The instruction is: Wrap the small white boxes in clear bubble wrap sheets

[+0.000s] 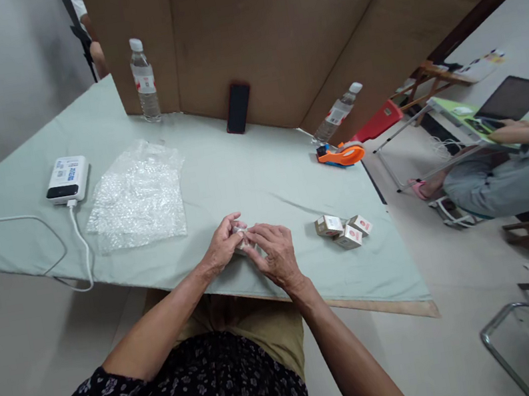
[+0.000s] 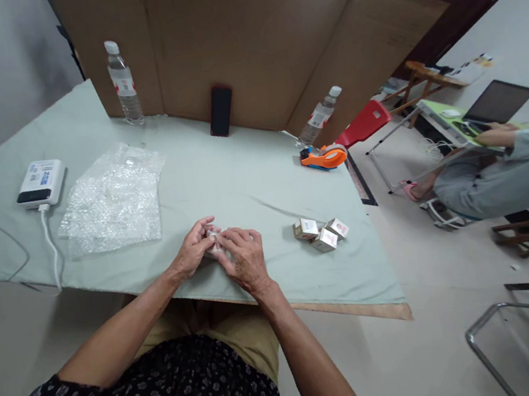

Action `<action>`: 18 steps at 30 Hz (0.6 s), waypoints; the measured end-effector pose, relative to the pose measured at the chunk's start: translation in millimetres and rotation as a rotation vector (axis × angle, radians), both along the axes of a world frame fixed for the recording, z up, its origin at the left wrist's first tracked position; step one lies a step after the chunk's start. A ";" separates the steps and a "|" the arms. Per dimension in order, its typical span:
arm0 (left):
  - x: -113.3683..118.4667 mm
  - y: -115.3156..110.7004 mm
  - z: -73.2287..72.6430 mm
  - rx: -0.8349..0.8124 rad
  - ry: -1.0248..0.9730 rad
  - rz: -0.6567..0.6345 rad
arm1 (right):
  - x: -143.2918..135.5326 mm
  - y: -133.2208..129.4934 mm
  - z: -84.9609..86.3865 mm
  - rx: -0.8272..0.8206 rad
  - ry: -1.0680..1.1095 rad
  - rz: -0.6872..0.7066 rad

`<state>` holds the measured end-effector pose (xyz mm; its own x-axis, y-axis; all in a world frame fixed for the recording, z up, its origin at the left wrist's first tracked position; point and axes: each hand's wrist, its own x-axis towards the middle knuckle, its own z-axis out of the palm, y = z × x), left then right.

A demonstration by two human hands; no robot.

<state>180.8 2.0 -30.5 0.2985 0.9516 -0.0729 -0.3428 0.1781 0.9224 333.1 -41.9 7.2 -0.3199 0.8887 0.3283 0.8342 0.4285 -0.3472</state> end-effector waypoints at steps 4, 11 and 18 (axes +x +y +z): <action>1.3 -1.7 2.5 -0.012 0.010 0.036 | -0.5 -5.7 0.1 0.040 -0.169 0.052; -5.5 3.1 6.1 0.123 0.203 0.077 | 1.5 3.5 -3.1 0.067 -0.224 0.076; -8.1 5.4 3.3 0.189 0.297 0.078 | 3.2 9.5 -4.1 0.049 -0.181 0.109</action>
